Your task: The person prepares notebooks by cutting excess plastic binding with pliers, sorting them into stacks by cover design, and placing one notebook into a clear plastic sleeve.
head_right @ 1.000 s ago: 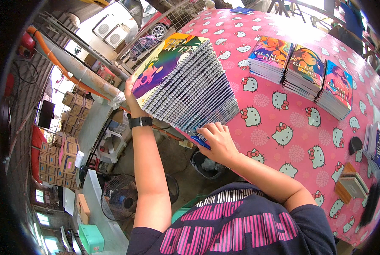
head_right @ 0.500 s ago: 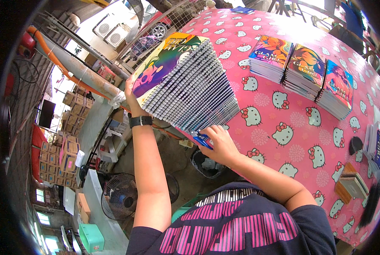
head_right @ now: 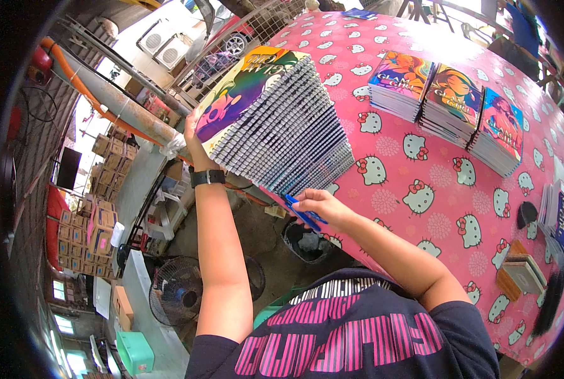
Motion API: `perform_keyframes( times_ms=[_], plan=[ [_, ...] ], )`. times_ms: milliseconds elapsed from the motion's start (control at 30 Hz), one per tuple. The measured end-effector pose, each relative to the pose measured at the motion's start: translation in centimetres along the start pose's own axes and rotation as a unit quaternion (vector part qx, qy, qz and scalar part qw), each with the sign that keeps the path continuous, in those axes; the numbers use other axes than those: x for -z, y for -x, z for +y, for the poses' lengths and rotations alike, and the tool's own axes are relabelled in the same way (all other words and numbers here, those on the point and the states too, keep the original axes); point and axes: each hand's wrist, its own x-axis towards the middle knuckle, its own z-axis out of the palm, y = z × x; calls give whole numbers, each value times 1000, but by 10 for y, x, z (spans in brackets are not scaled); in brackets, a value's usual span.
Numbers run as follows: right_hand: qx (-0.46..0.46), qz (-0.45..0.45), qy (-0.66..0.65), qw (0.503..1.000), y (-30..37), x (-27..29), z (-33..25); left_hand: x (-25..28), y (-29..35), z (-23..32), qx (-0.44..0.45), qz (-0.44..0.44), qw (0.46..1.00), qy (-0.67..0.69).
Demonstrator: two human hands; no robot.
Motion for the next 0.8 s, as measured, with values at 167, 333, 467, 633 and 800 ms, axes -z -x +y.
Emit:
perform_keyframes(
  times_ms=[167,333,467,633,800],
  plan=[
    [293,159,573,749,14,-14,0,3,-2,-2,-11,10,1000,-8],
    [344,174,633,672,13,-12,4,7,-3,-3,-9,7,1000,-8],
    [63,42,124,989,8,-2,7,-1,-1,-3,3,5,1000,5],
    [148,72,269,949,10,-3,5,7,-3,-4,-3,11,1000,-1],
    [350,173,622,679,14,-6,14,8,-5,-4,-3,4,1000,-7]
  ],
)
